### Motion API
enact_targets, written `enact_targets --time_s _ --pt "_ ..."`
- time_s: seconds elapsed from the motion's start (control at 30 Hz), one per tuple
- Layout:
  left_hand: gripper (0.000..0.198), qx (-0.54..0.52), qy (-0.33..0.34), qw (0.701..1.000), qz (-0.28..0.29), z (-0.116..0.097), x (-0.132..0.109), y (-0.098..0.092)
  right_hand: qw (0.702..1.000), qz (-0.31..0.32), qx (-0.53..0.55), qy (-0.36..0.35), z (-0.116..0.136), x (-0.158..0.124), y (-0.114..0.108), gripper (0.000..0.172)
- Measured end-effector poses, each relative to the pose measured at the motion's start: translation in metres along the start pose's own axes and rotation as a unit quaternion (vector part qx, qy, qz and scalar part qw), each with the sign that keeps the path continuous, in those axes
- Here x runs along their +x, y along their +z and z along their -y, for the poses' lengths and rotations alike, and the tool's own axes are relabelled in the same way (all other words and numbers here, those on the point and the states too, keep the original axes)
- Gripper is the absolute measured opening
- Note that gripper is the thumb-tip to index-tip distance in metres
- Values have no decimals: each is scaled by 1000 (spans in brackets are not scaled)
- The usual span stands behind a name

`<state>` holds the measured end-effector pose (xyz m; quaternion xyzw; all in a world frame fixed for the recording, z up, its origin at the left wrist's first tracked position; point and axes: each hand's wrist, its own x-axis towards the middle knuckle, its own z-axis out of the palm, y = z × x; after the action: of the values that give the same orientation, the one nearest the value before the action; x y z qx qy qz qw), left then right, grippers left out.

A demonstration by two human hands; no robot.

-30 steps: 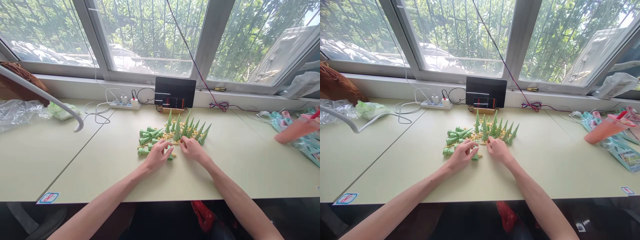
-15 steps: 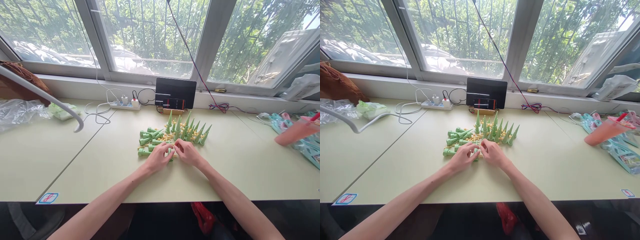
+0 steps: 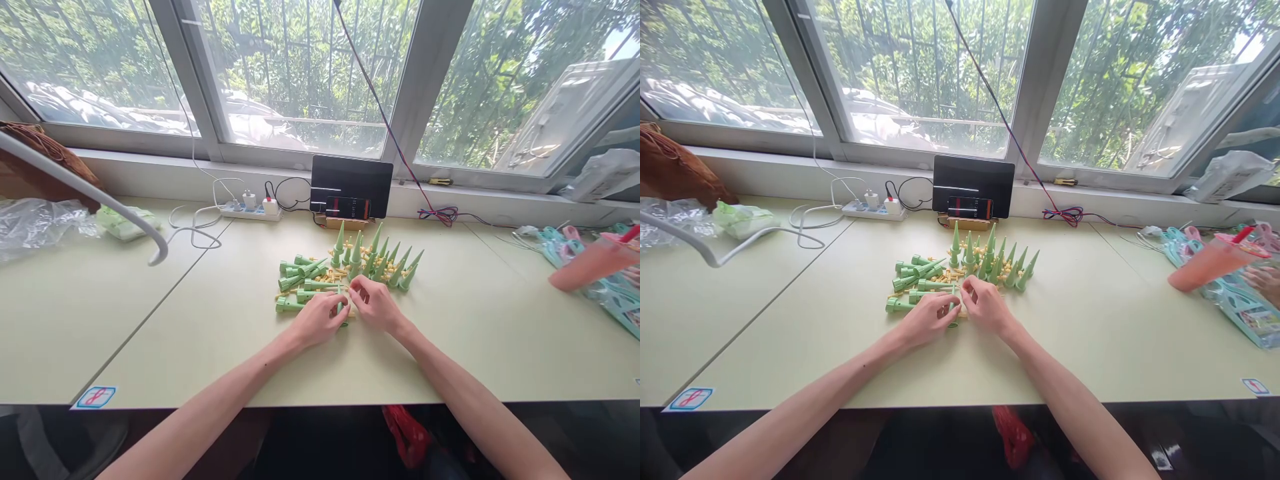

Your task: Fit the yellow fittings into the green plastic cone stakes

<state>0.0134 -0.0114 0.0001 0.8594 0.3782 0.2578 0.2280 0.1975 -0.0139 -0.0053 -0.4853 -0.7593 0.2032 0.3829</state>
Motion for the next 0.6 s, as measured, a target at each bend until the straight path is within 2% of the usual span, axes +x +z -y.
enact_targets --time_s 0.3,0.6 --pt "20 -32 -4 998 -59 -1 1 1 1000 -14 3 -17 2 0 0 18" --pt "26 -60 -27 995 -81 -1 0 1 998 -55 20 -10 7 0 -3 19"
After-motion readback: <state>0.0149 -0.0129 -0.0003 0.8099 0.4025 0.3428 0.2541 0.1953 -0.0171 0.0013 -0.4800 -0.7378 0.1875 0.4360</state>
